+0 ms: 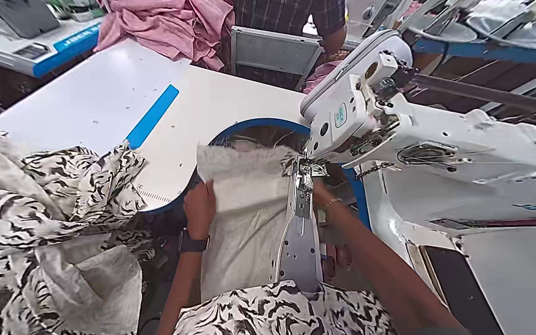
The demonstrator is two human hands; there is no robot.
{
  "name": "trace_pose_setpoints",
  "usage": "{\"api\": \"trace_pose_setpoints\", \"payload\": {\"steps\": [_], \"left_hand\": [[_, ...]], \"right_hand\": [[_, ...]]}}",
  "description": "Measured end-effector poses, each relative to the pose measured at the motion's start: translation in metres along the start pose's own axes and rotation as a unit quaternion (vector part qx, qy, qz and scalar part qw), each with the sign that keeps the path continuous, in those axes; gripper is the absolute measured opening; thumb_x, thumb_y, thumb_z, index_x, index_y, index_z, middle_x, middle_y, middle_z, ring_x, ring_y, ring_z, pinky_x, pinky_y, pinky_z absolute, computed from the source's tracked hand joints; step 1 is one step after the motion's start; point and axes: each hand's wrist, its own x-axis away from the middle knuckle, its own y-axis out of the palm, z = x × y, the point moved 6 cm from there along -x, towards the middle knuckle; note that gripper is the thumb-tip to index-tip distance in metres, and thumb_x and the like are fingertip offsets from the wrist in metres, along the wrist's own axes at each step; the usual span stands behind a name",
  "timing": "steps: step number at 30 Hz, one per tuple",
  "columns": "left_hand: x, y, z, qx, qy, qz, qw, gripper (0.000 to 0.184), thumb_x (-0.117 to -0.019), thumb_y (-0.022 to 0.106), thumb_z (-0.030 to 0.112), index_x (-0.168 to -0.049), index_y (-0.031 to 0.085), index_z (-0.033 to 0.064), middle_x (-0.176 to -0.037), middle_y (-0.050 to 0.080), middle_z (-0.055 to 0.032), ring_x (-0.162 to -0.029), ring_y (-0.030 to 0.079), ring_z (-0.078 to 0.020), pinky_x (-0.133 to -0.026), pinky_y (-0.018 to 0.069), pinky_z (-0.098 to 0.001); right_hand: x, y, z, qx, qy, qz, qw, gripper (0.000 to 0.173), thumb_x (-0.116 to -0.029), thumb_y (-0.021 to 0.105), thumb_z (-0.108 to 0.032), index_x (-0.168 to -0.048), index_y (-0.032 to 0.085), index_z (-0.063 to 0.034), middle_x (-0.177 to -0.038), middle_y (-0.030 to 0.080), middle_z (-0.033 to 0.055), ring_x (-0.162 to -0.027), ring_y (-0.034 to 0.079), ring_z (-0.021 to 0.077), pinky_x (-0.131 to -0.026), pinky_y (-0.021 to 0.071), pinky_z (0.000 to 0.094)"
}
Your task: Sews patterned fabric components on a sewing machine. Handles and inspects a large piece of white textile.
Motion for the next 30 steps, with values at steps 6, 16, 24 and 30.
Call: {"api": "trace_pose_setpoints", "payload": {"steps": [6, 16, 24, 30], "left_hand": [[0.063, 0.114, -0.044, -0.049, -0.058, -0.345, 0.935, 0.041, -0.0964, 0.069, 0.032, -0.107, 0.069, -0.0081, -0.112, 0.068, -0.0290, -0.114, 0.063, -0.0440, -0.100, 0.0467, -0.0607], [0.086, 0.053, 0.115, 0.419, 0.149, -0.408, 0.797, 0.045, -0.1072, 0.039, 0.009, -0.150, 0.042, -0.0023, -0.084, 0.071, 0.0011, -0.067, 0.066, -0.0025, -0.062, 0.0560, -0.0195], [0.094, 0.081, 0.137, 0.063, 0.246, -0.186, 0.949, 0.061, -0.1084, 0.046, 0.033, -0.158, 0.034, 0.0004, -0.103, 0.070, -0.0254, -0.091, 0.069, -0.0425, -0.082, 0.0528, -0.0573], [0.068, 0.079, 0.151, 0.097, 0.275, -0.143, 0.946, 0.061, -0.1056, 0.054, 0.029, -0.156, 0.037, -0.0003, -0.107, 0.070, -0.0257, -0.088, 0.070, -0.0416, -0.083, 0.0532, -0.0579]], "right_hand": [[0.132, -0.069, 0.043, 0.486, 0.140, -0.258, 0.823, 0.047, -0.1046, 0.057, -0.037, -0.104, 0.068, 0.0088, -0.108, 0.067, 0.0310, -0.110, 0.064, 0.0470, -0.093, 0.0474, 0.0619], [0.216, -0.020, -0.068, 0.235, -0.505, 0.092, 0.826, 0.020, -0.0881, 0.057, -0.008, -0.094, 0.076, -0.0056, -0.070, 0.067, 0.0109, -0.053, 0.061, 0.0206, -0.047, 0.0474, 0.0291], [0.123, -0.086, -0.018, 0.185, -0.041, 0.003, 0.982, 0.029, -0.0997, 0.066, -0.022, -0.106, 0.070, 0.0055, -0.092, 0.069, 0.0205, -0.086, 0.066, 0.0316, -0.081, 0.0493, 0.0535], [0.137, -0.051, -0.063, 0.144, -0.205, 0.058, 0.966, 0.024, -0.0982, 0.061, -0.018, -0.105, 0.074, 0.0011, -0.083, 0.070, 0.0117, -0.076, 0.065, 0.0200, -0.072, 0.0522, 0.0395]]}}
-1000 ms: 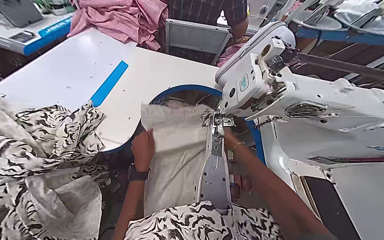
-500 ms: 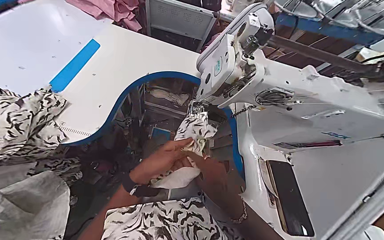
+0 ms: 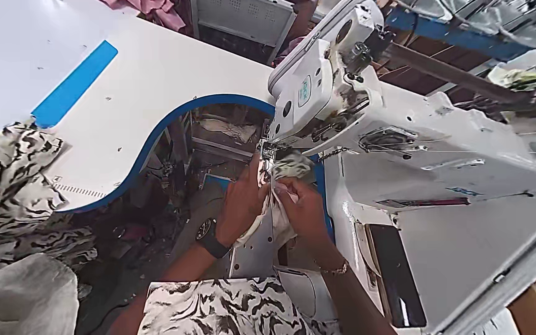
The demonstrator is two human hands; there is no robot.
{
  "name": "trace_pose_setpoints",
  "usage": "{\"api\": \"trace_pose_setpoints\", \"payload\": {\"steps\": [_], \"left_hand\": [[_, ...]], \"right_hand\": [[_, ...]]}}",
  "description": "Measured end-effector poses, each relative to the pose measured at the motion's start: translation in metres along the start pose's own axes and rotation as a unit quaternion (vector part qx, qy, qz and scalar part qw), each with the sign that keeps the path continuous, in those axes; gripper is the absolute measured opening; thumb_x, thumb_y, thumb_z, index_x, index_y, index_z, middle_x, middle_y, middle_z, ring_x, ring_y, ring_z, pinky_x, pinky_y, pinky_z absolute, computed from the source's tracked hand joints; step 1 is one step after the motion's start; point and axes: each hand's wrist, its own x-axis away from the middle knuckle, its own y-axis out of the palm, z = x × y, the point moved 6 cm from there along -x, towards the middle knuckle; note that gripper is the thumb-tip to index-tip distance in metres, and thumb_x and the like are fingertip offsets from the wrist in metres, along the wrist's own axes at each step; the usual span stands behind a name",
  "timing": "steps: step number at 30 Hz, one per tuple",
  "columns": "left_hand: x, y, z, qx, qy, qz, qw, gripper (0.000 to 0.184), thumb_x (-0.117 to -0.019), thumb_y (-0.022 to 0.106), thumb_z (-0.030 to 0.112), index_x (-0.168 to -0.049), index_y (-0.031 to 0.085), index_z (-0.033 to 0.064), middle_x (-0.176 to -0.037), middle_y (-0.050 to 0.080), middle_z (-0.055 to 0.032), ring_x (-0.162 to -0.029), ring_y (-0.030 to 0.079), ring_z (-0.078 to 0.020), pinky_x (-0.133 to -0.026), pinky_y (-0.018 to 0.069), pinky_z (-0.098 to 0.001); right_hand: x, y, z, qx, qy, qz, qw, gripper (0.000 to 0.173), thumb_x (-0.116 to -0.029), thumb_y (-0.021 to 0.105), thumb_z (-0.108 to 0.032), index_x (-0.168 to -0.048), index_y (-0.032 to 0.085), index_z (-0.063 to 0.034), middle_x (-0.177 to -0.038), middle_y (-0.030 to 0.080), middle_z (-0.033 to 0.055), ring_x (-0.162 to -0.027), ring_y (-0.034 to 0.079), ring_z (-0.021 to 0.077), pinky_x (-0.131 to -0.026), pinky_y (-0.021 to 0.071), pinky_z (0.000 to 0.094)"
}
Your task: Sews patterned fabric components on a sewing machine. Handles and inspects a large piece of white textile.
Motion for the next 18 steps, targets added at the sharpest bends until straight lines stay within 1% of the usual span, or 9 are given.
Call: {"api": "trace_pose_setpoints", "payload": {"steps": [2, 3, 4, 6, 7, 9, 12, 16, 18], "left_hand": [[0.007, -0.003, 0.000, -0.011, 0.060, 0.069, 0.996, 0.046, -0.1004, 0.062, 0.029, -0.132, 0.061, -0.0042, -0.121, 0.067, -0.0275, -0.087, 0.072, -0.0403, -0.075, 0.0572, -0.0538], [0.011, -0.002, 0.001, -0.040, 0.096, 0.097, 0.990, 0.038, -0.1001, 0.061, 0.030, -0.122, 0.070, -0.0005, -0.126, 0.066, -0.0269, -0.092, 0.073, -0.0399, -0.075, 0.0590, -0.0514], [0.015, -0.001, 0.002, -0.078, 0.120, 0.109, 0.984, 0.034, -0.1011, 0.058, 0.029, -0.119, 0.073, 0.0046, -0.134, 0.062, -0.0268, -0.105, 0.070, -0.0421, -0.082, 0.0580, -0.0525], [0.021, 0.001, 0.005, -0.128, 0.147, 0.107, 0.975, 0.030, -0.1007, 0.057, 0.019, -0.123, 0.073, 0.0095, -0.147, 0.055, -0.0234, -0.132, 0.056, -0.0465, -0.101, 0.0472, -0.0644], [0.022, 0.002, 0.006, -0.133, 0.152, 0.096, 0.975, 0.032, -0.0979, 0.059, 0.012, -0.127, 0.071, 0.0088, -0.149, 0.054, -0.0202, -0.137, 0.052, -0.0453, -0.105, 0.0421, -0.0686], [0.022, 0.006, 0.006, -0.118, 0.152, 0.067, 0.979, 0.041, -0.0936, 0.060, 0.001, -0.134, 0.066, 0.0032, -0.147, 0.058, -0.0173, -0.138, 0.053, -0.0406, -0.109, 0.0354, -0.0713], [0.015, 0.007, -0.002, -0.080, 0.158, 0.051, 0.983, 0.037, -0.1035, 0.048, 0.012, -0.135, 0.061, -0.0023, -0.146, 0.058, -0.0170, -0.143, 0.049, -0.0325, -0.118, 0.0259, -0.0672], [0.006, 0.005, -0.001, -0.111, 0.197, 0.093, 0.970, 0.030, -0.1021, 0.050, 0.016, -0.118, 0.069, -0.0007, -0.144, 0.061, -0.0168, -0.142, 0.050, -0.0351, -0.116, 0.0297, -0.0668], [0.011, 0.005, -0.001, -0.105, 0.193, 0.085, 0.972, 0.029, -0.1016, 0.051, 0.015, -0.118, 0.070, 0.0000, -0.143, 0.060, -0.0166, -0.142, 0.050, -0.0365, -0.113, 0.0343, -0.0650]], "right_hand": [[0.010, -0.003, -0.005, 0.015, -0.078, 0.058, 0.995, 0.023, -0.0953, 0.061, -0.017, -0.097, 0.077, -0.0006, -0.083, 0.075, 0.0112, -0.075, 0.071, 0.0176, -0.070, 0.0564, 0.0337], [0.012, -0.007, -0.002, 0.018, -0.103, 0.071, 0.992, 0.022, -0.0937, 0.062, -0.016, -0.094, 0.078, -0.0009, -0.084, 0.075, 0.0117, -0.078, 0.072, 0.0167, -0.072, 0.0562, 0.0303], [0.013, -0.011, 0.002, 0.019, -0.115, 0.081, 0.990, 0.021, -0.0926, 0.062, -0.016, -0.092, 0.078, -0.0013, -0.087, 0.075, 0.0120, -0.080, 0.071, 0.0153, -0.073, 0.0554, 0.0269], [0.011, -0.016, 0.008, 0.032, -0.140, 0.087, 0.986, 0.019, -0.0920, 0.064, -0.014, -0.092, 0.078, -0.0006, -0.100, 0.077, 0.0151, -0.090, 0.074, 0.0189, -0.077, 0.0577, 0.0287], [0.008, -0.016, 0.010, 0.040, -0.157, 0.078, 0.984, 0.019, -0.0934, 0.064, -0.014, -0.092, 0.078, -0.0019, -0.110, 0.077, 0.0147, -0.094, 0.075, 0.0195, -0.078, 0.0592, 0.0295], [0.007, -0.009, 0.009, 0.054, -0.187, 0.054, 0.979, 0.020, -0.0924, 0.062, -0.014, -0.089, 0.078, -0.0027, -0.120, 0.075, 0.0150, -0.086, 0.076, 0.0215, -0.068, 0.0584, 0.0332], [0.010, 0.006, 0.003, 0.047, -0.194, 0.010, 0.980, 0.020, -0.0896, 0.059, -0.012, -0.085, 0.074, -0.0005, -0.124, 0.073, 0.0168, -0.076, 0.074, 0.0219, -0.061, 0.0558, 0.0356], [0.012, 0.010, -0.002, 0.028, -0.198, -0.039, 0.979, 0.017, -0.0823, 0.059, -0.014, -0.073, 0.063, -0.0009, -0.132, 0.067, 0.0223, -0.069, 0.070, 0.0209, -0.053, 0.0499, 0.0349], [0.018, 0.011, -0.001, -0.011, -0.178, -0.069, 0.982, 0.016, -0.0796, 0.060, -0.016, -0.071, 0.061, -0.0020, -0.141, 0.060, 0.0244, -0.077, 0.068, 0.0167, -0.058, 0.0493, 0.0299]]}}
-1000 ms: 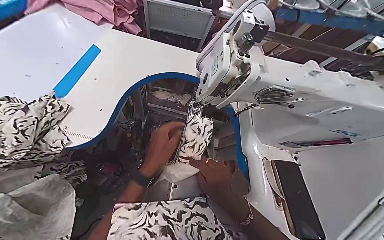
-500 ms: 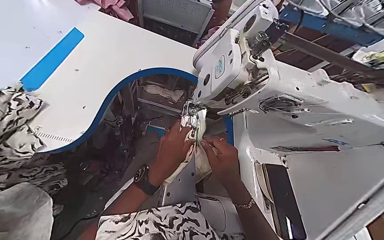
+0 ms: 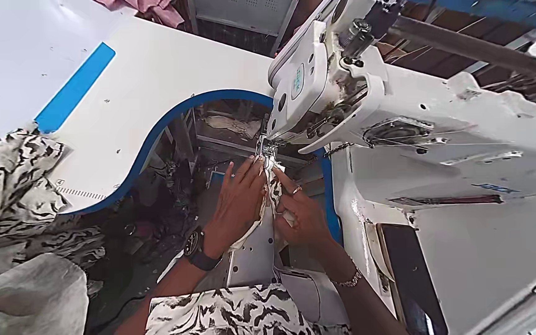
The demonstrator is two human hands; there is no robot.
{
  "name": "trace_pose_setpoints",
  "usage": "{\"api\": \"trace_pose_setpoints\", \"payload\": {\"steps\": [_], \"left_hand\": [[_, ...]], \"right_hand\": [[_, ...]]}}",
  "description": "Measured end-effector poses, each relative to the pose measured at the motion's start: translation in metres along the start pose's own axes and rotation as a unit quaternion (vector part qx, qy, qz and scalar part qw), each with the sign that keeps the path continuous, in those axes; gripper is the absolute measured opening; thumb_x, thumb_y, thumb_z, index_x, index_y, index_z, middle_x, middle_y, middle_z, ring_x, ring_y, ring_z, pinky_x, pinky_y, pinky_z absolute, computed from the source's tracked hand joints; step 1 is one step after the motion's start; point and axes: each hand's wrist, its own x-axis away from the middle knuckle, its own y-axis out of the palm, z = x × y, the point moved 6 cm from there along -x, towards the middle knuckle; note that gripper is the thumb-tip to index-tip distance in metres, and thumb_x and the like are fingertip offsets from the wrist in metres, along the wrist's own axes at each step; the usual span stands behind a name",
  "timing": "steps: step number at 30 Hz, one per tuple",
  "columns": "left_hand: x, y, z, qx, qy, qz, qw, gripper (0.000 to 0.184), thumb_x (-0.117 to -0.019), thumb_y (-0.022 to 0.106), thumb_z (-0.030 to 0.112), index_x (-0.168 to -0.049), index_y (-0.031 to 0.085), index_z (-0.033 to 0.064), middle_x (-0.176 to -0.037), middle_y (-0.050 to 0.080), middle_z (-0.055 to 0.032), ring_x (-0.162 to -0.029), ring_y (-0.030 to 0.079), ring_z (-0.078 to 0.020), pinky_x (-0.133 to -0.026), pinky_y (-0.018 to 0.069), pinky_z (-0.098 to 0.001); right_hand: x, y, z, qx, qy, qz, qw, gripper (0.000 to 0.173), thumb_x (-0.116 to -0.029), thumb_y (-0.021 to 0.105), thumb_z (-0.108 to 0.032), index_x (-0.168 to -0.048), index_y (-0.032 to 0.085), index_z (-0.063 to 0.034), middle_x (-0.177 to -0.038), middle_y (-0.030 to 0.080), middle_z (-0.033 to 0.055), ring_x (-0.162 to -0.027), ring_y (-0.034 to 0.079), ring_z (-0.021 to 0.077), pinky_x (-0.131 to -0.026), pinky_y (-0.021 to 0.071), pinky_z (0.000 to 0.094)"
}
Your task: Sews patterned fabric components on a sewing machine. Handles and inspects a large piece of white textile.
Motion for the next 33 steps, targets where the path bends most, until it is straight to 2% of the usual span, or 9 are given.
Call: {"api": "trace_pose_setpoints", "payload": {"steps": [4, 7, 9, 11, 15, 21, 26, 30, 33], "left_hand": [[0.007, -0.003, 0.001, 0.101, -0.034, -0.009, 0.994, 0.040, -0.0985, 0.052, 0.009, -0.133, 0.060, -0.0089, -0.141, 0.061, -0.0225, -0.133, 0.058, -0.0354, -0.109, 0.0484, -0.0458], [0.005, -0.006, -0.002, 0.154, -0.037, 0.028, 0.987, 0.044, -0.0925, 0.055, -0.002, -0.135, 0.054, -0.0114, -0.135, 0.063, -0.0260, -0.128, 0.062, -0.0362, -0.105, 0.0518, -0.0423], [0.004, -0.005, 0.000, 0.158, -0.025, 0.032, 0.987, 0.034, -0.0915, 0.054, -0.008, -0.124, 0.064, -0.0062, -0.134, 0.064, -0.0244, -0.131, 0.060, -0.0383, -0.107, 0.0506, -0.0444], [0.001, -0.005, 0.001, 0.162, -0.027, 0.034, 0.986, 0.030, -0.0897, 0.055, -0.008, -0.116, 0.070, -0.0033, -0.134, 0.064, -0.0244, -0.130, 0.059, -0.0418, -0.105, 0.0516, -0.0479], [0.000, -0.003, 0.004, 0.166, -0.036, 0.037, 0.985, 0.030, -0.0860, 0.059, -0.006, -0.114, 0.069, -0.0028, -0.141, 0.058, -0.0283, -0.132, 0.057, -0.0441, -0.105, 0.0520, -0.0485], [-0.005, -0.002, 0.004, 0.150, -0.036, 0.047, 0.987, 0.030, -0.0872, 0.057, -0.008, -0.115, 0.068, -0.0033, -0.138, 0.061, -0.0273, -0.129, 0.061, -0.0419, -0.104, 0.0525, -0.0445], [-0.010, 0.002, -0.002, 0.172, -0.068, 0.054, 0.981, 0.026, -0.0905, 0.057, -0.006, -0.115, 0.065, -0.0055, -0.134, 0.063, -0.0266, -0.125, 0.063, -0.0393, -0.100, 0.0547, -0.0444], [-0.018, 0.005, -0.006, 0.155, -0.077, 0.073, 0.982, 0.019, -0.0927, 0.057, -0.002, -0.110, 0.065, -0.0056, -0.125, 0.065, -0.0265, -0.118, 0.064, -0.0414, -0.095, 0.0546, -0.0498], [-0.003, -0.012, -0.001, 0.171, -0.146, 0.034, 0.974, 0.028, -0.1001, 0.056, 0.015, -0.117, 0.065, -0.0054, -0.093, 0.068, -0.0167, -0.087, 0.067, -0.0306, -0.081, 0.0555, -0.0467]], "right_hand": [[-0.006, 0.007, 0.006, -0.196, 0.066, -0.012, 0.978, 0.017, -0.0846, 0.062, -0.013, -0.072, 0.058, -0.0029, -0.147, 0.055, 0.0212, -0.121, 0.061, 0.0060, -0.092, 0.0496, 0.0188], [-0.025, 0.020, 0.013, -0.234, 0.088, 0.017, 0.968, 0.018, -0.0892, 0.067, -0.020, -0.079, 0.064, -0.0055, -0.130, 0.062, 0.0102, -0.084, 0.051, -0.0102, -0.071, 0.0407, 0.0084], [-0.027, 0.020, 0.008, -0.146, 0.081, 0.032, 0.985, 0.019, -0.0914, 0.065, -0.022, -0.084, 0.069, -0.0044, -0.141, 0.060, 0.0149, -0.084, 0.055, -0.0049, -0.071, 0.0438, 0.0128], [-0.024, 0.013, -0.009, -0.037, 0.070, 0.078, 0.994, 0.020, -0.0893, 0.067, -0.019, -0.081, 0.072, -0.0017, -0.135, 0.064, 0.0226, -0.085, 0.069, 0.0072, -0.072, 0.0530, 0.0202], [-0.015, 0.011, -0.002, -0.158, 0.134, 0.095, 0.974, 0.024, -0.0826, 0.075, -0.017, -0.068, 0.062, -0.0023, -0.135, 0.066, 0.0180, -0.069, 0.055, -0.0102, -0.059, 0.0435, 0.0093], [-0.020, 0.013, 0.001, -0.166, 0.127, 0.093, 0.974, 0.018, -0.0819, 0.074, -0.014, -0.073, 0.064, -0.0012, -0.134, 0.065, 0.0204, -0.067, 0.051, -0.0102, -0.056, 0.0393, 0.0091], [-0.022, 0.014, -0.012, -0.014, 0.118, 0.108, 0.987, 0.017, -0.0896, 0.066, -0.020, -0.087, 0.070, -0.0032, -0.133, 0.066, 0.0193, -0.087, 0.067, 0.0045, -0.072, 0.0517, 0.0179], [-0.026, 0.008, -0.031, 0.145, 0.066, 0.177, 0.971, 0.021, -0.0932, 0.063, -0.018, -0.092, 0.076, -0.0021, -0.087, 0.071, 0.0168, -0.073, 0.069, 0.0228, -0.061, 0.0539, 0.0303], [-0.001, -0.009, -0.049, 0.216, 0.084, 0.145, 0.962, 0.018, -0.0879, 0.066, -0.013, -0.085, 0.075, 0.0017, -0.072, 0.070, 0.0167, -0.061, 0.069, 0.0307, -0.053, 0.0529, 0.0431]]}}
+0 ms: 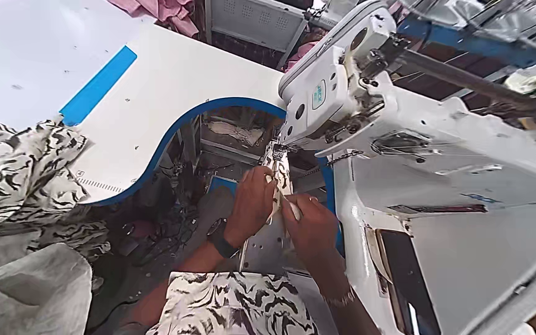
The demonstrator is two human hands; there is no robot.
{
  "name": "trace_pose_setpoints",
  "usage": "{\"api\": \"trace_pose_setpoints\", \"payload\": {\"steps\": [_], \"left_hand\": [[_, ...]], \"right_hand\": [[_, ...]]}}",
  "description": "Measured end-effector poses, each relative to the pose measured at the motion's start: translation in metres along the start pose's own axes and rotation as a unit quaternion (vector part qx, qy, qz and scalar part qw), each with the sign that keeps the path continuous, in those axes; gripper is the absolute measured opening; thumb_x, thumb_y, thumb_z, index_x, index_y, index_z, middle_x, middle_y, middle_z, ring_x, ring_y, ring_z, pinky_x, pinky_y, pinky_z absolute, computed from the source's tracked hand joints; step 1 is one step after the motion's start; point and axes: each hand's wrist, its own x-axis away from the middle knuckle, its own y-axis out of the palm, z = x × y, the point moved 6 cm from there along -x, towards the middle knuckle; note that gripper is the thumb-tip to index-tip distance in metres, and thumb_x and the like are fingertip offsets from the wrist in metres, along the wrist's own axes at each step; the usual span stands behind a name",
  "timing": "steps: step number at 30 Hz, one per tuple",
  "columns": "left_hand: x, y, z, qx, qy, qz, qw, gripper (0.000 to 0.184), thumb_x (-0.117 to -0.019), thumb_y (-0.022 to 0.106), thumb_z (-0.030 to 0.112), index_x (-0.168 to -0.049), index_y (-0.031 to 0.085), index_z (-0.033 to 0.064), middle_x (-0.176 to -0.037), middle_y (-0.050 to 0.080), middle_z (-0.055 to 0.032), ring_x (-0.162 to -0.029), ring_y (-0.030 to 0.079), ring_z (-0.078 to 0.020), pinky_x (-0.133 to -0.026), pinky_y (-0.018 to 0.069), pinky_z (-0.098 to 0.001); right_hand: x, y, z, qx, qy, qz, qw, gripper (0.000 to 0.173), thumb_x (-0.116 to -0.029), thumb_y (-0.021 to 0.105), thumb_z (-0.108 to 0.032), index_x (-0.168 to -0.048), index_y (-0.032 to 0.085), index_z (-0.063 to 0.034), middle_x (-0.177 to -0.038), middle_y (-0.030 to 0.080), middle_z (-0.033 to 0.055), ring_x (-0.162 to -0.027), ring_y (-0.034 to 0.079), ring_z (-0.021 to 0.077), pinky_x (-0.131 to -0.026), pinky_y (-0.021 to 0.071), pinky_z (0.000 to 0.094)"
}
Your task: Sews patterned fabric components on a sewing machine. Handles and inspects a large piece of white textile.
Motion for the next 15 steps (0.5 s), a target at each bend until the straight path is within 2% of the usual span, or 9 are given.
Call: {"api": "trace_pose_setpoints", "payload": {"steps": [2, 4, 6, 7, 8, 10, 11, 13, 15], "left_hand": [[0.021, -0.014, 0.006, 0.020, -0.082, -0.118, 0.989, 0.039, -0.1020, 0.059, 0.025, -0.128, 0.061, -0.0045, -0.089, 0.070, -0.0178, -0.082, 0.068, -0.0316, -0.081, 0.0541, -0.0504], [0.044, -0.023, 0.012, -0.005, -0.096, -0.166, 0.981, 0.031, -0.1013, 0.061, 0.019, -0.117, 0.066, -0.0063, -0.089, 0.070, -0.0215, -0.084, 0.069, -0.0364, -0.081, 0.0529, -0.0539], [0.058, -0.026, 0.016, -0.030, -0.021, -0.128, 0.991, 0.023, -0.1009, 0.058, 0.014, -0.099, 0.068, -0.0060, -0.077, 0.067, -0.0192, -0.073, 0.067, -0.0340, -0.070, 0.0521, -0.0504], [0.060, -0.025, 0.017, -0.038, 0.023, -0.090, 0.995, 0.022, -0.1002, 0.057, 0.013, -0.092, 0.068, -0.0049, -0.071, 0.065, -0.0168, -0.066, 0.066, -0.0314, -0.063, 0.0519, -0.0468], [0.060, -0.022, 0.018, -0.041, 0.053, -0.055, 0.996, 0.023, -0.1001, 0.055, 0.012, -0.089, 0.068, -0.0041, -0.066, 0.063, -0.0152, -0.060, 0.065, -0.0296, -0.058, 0.0510, -0.0444], [0.060, -0.014, 0.015, -0.039, 0.061, -0.032, 0.997, 0.024, -0.0996, 0.051, 0.011, -0.089, 0.066, -0.0035, -0.061, 0.059, -0.0136, -0.055, 0.063, -0.0295, -0.053, 0.0498, -0.0444], [0.062, -0.014, 0.015, -0.038, 0.039, -0.054, 0.997, 0.024, -0.0998, 0.049, 0.012, -0.092, 0.066, -0.0043, -0.061, 0.060, -0.0150, -0.057, 0.065, -0.0322, -0.055, 0.0506, -0.0473], [0.060, -0.024, 0.014, -0.008, -0.013, -0.118, 0.993, 0.028, -0.1031, 0.053, 0.017, -0.101, 0.067, -0.0067, -0.068, 0.064, -0.0198, -0.065, 0.068, -0.0381, -0.064, 0.0534, -0.0538], [0.075, -0.026, 0.009, 0.015, 0.025, -0.084, 0.996, 0.022, -0.0963, 0.062, 0.019, -0.089, 0.067, -0.0020, -0.057, 0.058, -0.0127, -0.050, 0.062, -0.0290, -0.049, 0.0494, -0.0441]], "right_hand": [[0.030, -0.016, 0.014, 0.027, 0.049, -0.108, 0.993, 0.014, -0.0841, 0.071, -0.011, -0.084, 0.074, 0.0032, -0.072, 0.068, 0.0184, -0.064, 0.069, 0.0366, -0.056, 0.0531, 0.0540], [0.063, -0.009, 0.052, -0.014, 0.110, -0.254, 0.961, 0.016, -0.0855, 0.074, -0.009, -0.080, 0.071, 0.0056, -0.074, 0.066, 0.0206, -0.072, 0.067, 0.0396, -0.065, 0.0495, 0.0598], [0.079, -0.001, 0.074, -0.154, 0.070, -0.354, 0.920, 0.021, -0.0896, 0.071, -0.017, -0.081, 0.073, 0.0020, -0.084, 0.070, 0.0124, -0.084, 0.066, 0.0233, -0.078, 0.0516, 0.0457], [0.074, -0.008, 0.061, -0.210, -0.001, -0.346, 0.915, 0.023, -0.0914, 0.068, -0.022, -0.083, 0.075, -0.0017, -0.086, 0.072, 0.0084, -0.087, 0.068, 0.0154, -0.082, 0.0536, 0.0363], [0.064, -0.021, 0.033, -0.211, -0.079, -0.310, 0.924, 0.027, -0.0952, 0.063, -0.026, -0.082, 0.073, -0.0043, -0.079, 0.071, 0.0058, -0.079, 0.068, 0.0114, -0.074, 0.0550, 0.0293], [0.061, -0.038, -0.029, -0.071, -0.157, -0.222, 0.960, 0.025, -0.0945, 0.057, -0.022, -0.078, 0.065, -0.0050, -0.056, 0.056, 0.0046, -0.048, 0.059, 0.0185, -0.043, 0.0461, 0.0322], [0.068, -0.036, -0.048, 0.003, -0.121, -0.229, 0.966, 0.023, -0.0938, 0.058, -0.019, -0.082, 0.068, -0.0016, -0.054, 0.055, 0.0085, -0.045, 0.061, 0.0264, -0.039, 0.0462, 0.0397], [0.064, -0.030, -0.051, 0.073, -0.010, -0.275, 0.959, 0.024, -0.0958, 0.060, -0.018, -0.094, 0.070, 0.0032, -0.057, 0.061, 0.0150, -0.052, 0.066, 0.0373, -0.048, 0.0509, 0.0518], [0.043, -0.042, -0.047, 0.100, 0.025, -0.284, 0.953, 0.029, -0.0924, 0.068, -0.023, -0.095, 0.071, 0.0060, -0.059, 0.062, 0.0165, -0.054, 0.066, 0.0381, -0.050, 0.0509, 0.0528]]}}
